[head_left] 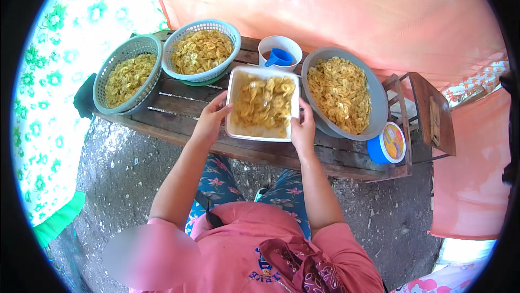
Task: The person scoops a yellow flaky food from a large bowl into a white rectangular container, then pours liquid from a small white bowl over the food and shakes the container to mix. The person repeats this process multiple times, transferring portions between bowls and containers.
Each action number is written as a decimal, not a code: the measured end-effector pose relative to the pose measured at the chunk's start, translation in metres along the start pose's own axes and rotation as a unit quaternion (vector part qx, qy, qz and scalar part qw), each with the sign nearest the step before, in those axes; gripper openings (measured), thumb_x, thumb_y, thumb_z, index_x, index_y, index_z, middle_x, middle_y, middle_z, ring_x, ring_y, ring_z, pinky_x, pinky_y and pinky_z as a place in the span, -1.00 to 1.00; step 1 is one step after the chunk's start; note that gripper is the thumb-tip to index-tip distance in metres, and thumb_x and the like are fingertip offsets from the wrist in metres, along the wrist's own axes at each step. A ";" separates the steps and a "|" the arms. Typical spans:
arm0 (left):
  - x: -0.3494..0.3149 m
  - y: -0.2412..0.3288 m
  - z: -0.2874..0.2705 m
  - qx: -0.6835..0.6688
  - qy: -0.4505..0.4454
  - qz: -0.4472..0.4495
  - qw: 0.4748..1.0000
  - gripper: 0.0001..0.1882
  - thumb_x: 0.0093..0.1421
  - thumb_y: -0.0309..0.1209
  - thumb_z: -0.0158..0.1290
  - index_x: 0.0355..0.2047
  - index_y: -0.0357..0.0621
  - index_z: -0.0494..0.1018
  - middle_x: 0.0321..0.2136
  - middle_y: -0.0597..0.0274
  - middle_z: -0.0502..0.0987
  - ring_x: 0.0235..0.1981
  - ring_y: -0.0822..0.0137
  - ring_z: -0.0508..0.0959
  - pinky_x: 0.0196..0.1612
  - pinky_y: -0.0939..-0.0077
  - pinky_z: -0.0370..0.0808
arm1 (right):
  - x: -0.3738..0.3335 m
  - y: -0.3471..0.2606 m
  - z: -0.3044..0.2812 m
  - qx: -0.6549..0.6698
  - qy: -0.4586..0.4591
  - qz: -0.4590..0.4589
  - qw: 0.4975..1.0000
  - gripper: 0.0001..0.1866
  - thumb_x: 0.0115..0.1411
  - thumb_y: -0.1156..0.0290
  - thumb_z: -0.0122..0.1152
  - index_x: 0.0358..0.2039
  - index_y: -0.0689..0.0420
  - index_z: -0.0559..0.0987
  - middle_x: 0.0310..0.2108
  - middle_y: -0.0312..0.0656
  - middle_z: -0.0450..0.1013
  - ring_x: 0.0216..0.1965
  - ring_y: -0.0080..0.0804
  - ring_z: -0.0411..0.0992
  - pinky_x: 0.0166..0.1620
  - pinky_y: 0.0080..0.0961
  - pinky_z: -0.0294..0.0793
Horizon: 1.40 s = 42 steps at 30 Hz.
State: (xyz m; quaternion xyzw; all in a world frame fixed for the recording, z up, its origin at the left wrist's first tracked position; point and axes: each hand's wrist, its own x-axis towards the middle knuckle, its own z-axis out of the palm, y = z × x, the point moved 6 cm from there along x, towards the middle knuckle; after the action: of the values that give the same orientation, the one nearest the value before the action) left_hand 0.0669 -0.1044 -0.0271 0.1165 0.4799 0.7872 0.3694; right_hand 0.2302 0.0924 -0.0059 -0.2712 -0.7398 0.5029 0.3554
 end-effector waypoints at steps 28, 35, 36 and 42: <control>-0.013 0.016 -0.008 0.061 0.058 0.032 0.996 -0.48 0.22 -0.48 0.08 0.19 -0.27 0.27 -0.25 0.30 0.51 -0.25 0.53 0.46 -0.10 0.60 0.40 | -0.001 -0.018 0.004 0.065 0.018 -0.086 0.994 -0.46 0.06 0.68 0.02 0.11 0.12 0.39 -0.46 -0.35 0.32 -0.47 -0.58 0.22 -0.32 -0.59 0.31; -0.008 0.021 0.000 0.066 0.025 0.060 0.996 -0.48 0.21 -0.50 0.07 0.19 -0.27 0.27 -0.26 0.32 0.51 -0.25 0.50 0.47 -0.09 0.59 0.41 | -0.003 -0.023 0.000 0.072 0.046 -0.116 0.990 -0.48 0.06 0.69 -0.01 0.09 0.15 0.41 -0.44 -0.33 0.32 -0.44 -0.57 0.26 -0.29 -0.59 0.31; -0.008 0.022 0.000 0.062 0.023 0.079 0.995 -0.49 0.22 -0.50 0.07 0.18 -0.27 0.28 -0.26 0.32 0.50 -0.25 0.51 0.47 -0.09 0.59 0.40 | -0.006 -0.030 -0.001 0.067 0.058 -0.185 0.979 -0.49 0.07 0.70 -0.03 0.08 0.17 0.42 -0.42 -0.33 0.34 -0.43 -0.59 0.26 -0.28 -0.62 0.31; -0.006 0.021 -0.003 0.069 0.021 0.067 0.995 -0.48 0.22 -0.51 0.06 0.19 -0.27 0.26 -0.18 0.31 0.50 -0.20 0.52 0.46 -0.06 0.58 0.39 | -0.003 -0.013 0.005 0.033 0.043 -0.058 0.997 -0.50 0.08 0.69 -0.03 0.09 0.20 0.41 -0.40 -0.32 0.35 -0.41 -0.58 0.27 -0.28 -0.60 0.32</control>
State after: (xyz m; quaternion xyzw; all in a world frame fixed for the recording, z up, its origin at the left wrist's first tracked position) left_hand 0.0595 -0.1158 -0.0100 0.1565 0.5318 0.7775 0.2969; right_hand 0.2273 0.0830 0.0040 -0.2371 -0.7217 0.4932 0.4239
